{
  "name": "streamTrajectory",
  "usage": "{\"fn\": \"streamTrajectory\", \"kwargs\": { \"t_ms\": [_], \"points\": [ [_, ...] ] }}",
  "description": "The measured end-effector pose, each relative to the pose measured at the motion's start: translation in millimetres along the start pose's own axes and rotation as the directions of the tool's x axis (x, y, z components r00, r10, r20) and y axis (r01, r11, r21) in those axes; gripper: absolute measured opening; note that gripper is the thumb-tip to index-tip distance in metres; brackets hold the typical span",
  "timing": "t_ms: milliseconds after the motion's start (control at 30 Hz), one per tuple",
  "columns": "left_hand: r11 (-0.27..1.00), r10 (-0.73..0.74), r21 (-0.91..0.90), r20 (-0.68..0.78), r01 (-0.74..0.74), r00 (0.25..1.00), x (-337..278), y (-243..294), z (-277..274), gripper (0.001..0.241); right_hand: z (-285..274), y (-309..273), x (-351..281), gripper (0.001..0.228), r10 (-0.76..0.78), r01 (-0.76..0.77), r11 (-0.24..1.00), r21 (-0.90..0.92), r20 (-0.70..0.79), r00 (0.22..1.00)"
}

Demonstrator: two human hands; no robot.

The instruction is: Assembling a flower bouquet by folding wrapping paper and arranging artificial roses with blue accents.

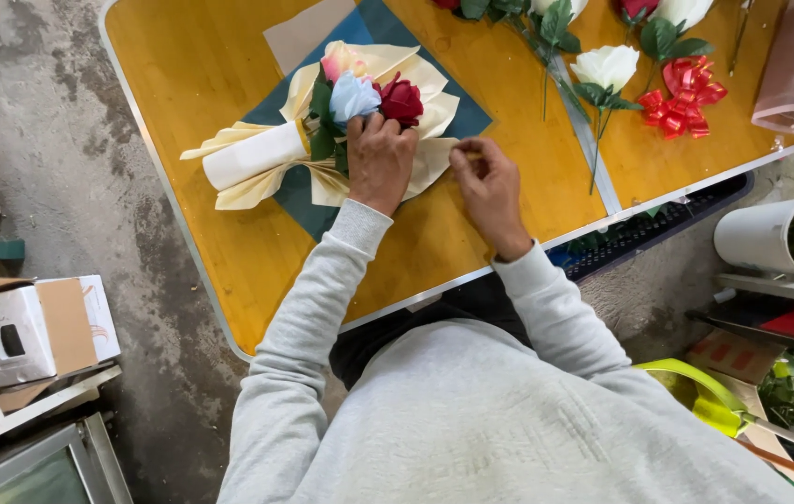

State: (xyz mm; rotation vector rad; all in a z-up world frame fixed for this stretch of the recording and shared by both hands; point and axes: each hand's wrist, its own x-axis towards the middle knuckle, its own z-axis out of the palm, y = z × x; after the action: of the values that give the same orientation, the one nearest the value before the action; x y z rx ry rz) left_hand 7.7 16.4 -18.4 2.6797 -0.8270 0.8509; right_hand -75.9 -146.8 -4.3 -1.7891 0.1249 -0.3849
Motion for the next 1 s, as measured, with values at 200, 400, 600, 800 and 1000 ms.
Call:
{"fn": "streamTrajectory", "kwargs": {
  "t_ms": [200,400,600,800,1000],
  "points": [
    [1.0,0.003,0.008,-0.013,-0.003,1.0,-0.4,-0.1,0.8,0.012,21.8,16.6,53.0,0.015,-0.558,0.626,0.62,-0.473,0.294,0.776],
    [1.0,-0.005,-0.03,0.019,0.005,1.0,-18.8,-11.0,42.2,0.015,35.6,34.7,60.2,0.012,-0.566,0.667,0.566,-0.484,0.36,0.742],
    [0.995,-0.012,0.099,-0.004,0.012,1.0,-9.9,0.3,15.6,0.028,35.6,34.9,56.8,0.009,-0.557,0.684,0.566,-0.46,0.399,0.729],
    [0.931,0.12,-0.307,-0.254,-0.198,0.96,-8.0,-10.7,-118.2,0.03,30.5,37.3,54.3,0.015,-0.538,0.685,0.54,-0.489,0.426,0.727],
    [0.925,-0.236,-0.037,0.723,0.377,0.649,-25.3,-161.9,-131.0,0.141,27.3,6.6,47.9,0.006,-0.552,0.696,0.507,-0.508,0.428,0.715]
  ]
}}
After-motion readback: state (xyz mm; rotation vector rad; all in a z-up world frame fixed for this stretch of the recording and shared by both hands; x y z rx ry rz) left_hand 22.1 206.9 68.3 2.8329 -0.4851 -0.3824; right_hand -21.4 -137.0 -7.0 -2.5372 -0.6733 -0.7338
